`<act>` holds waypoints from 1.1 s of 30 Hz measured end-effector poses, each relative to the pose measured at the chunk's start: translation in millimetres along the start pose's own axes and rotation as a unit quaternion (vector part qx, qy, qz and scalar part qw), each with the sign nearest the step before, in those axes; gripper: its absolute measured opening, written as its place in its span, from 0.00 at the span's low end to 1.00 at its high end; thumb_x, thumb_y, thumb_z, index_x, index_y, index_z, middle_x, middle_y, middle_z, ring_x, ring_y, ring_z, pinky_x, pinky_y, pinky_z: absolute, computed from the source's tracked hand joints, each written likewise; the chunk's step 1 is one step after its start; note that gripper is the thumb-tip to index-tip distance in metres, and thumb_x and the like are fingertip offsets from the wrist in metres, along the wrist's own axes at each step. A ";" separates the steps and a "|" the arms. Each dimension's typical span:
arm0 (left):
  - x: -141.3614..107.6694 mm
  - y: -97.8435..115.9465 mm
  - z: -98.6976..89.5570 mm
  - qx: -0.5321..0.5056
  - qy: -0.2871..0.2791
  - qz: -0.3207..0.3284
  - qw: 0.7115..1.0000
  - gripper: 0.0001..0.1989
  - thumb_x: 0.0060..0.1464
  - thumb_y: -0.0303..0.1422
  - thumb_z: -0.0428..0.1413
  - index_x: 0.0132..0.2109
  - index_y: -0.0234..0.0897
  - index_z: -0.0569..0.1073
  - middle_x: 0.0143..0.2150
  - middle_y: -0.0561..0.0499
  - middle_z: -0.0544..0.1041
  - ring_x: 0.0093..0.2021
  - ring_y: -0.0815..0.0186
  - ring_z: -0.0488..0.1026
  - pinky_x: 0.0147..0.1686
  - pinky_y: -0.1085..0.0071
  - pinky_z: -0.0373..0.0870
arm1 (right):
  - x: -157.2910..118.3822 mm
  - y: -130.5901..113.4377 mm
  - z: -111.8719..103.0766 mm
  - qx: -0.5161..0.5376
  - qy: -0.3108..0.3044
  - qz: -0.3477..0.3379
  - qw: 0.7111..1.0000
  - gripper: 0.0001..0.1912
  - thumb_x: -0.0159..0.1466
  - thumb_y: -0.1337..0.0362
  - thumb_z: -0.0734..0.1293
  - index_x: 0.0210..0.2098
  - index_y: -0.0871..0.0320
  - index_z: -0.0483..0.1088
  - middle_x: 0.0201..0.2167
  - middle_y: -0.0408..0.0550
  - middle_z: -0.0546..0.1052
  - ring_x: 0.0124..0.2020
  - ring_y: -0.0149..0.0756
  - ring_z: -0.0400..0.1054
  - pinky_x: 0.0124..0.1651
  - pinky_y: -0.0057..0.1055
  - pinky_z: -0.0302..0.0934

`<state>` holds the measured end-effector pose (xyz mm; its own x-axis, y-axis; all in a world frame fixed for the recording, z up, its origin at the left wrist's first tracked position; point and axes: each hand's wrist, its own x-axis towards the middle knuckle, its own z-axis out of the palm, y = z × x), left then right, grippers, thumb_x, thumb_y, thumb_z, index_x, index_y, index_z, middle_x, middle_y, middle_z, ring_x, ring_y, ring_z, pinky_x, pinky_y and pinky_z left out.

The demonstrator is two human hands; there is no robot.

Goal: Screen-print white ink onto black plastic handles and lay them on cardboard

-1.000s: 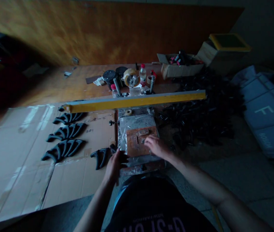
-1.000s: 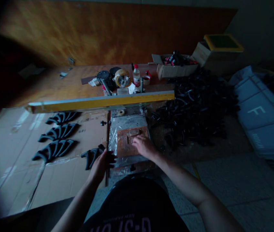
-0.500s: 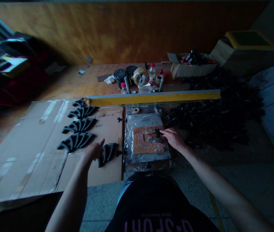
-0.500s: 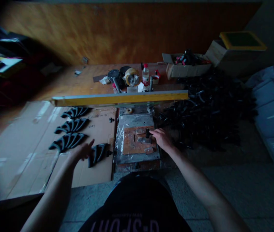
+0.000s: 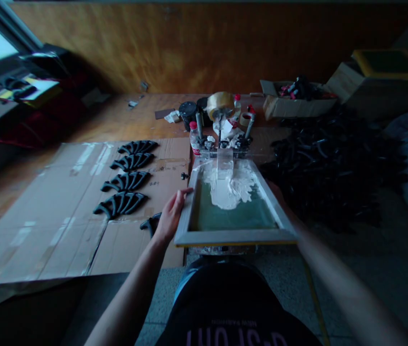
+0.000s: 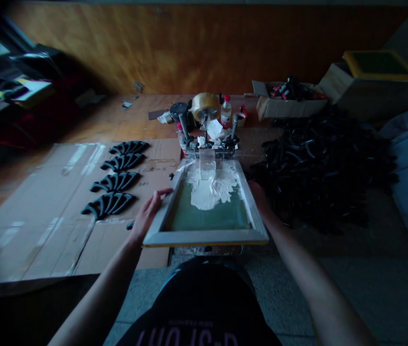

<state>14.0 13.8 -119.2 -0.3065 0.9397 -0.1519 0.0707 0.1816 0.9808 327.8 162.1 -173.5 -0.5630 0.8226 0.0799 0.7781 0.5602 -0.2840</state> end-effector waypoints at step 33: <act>-0.5 -65.1 7.4 0.033 -0.003 -0.109 0.993 0.37 0.51 0.47 0.58 0.65 0.38 0.62 0.32 0.50 0.78 0.29 0.65 0.73 0.27 0.73 0.67 | 60.6 -84.1 -22.6 0.065 0.037 -0.149 0.986 0.23 0.60 0.65 0.71 0.54 0.48 0.68 0.43 0.44 0.76 0.42 0.37 0.70 0.44 0.32 0.64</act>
<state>16.6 3.6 -183.9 -0.3154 0.8775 -0.3613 0.0656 0.4000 0.9142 234.5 167.0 -123.2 -0.7355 0.6311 0.2466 0.5369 0.7648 -0.3562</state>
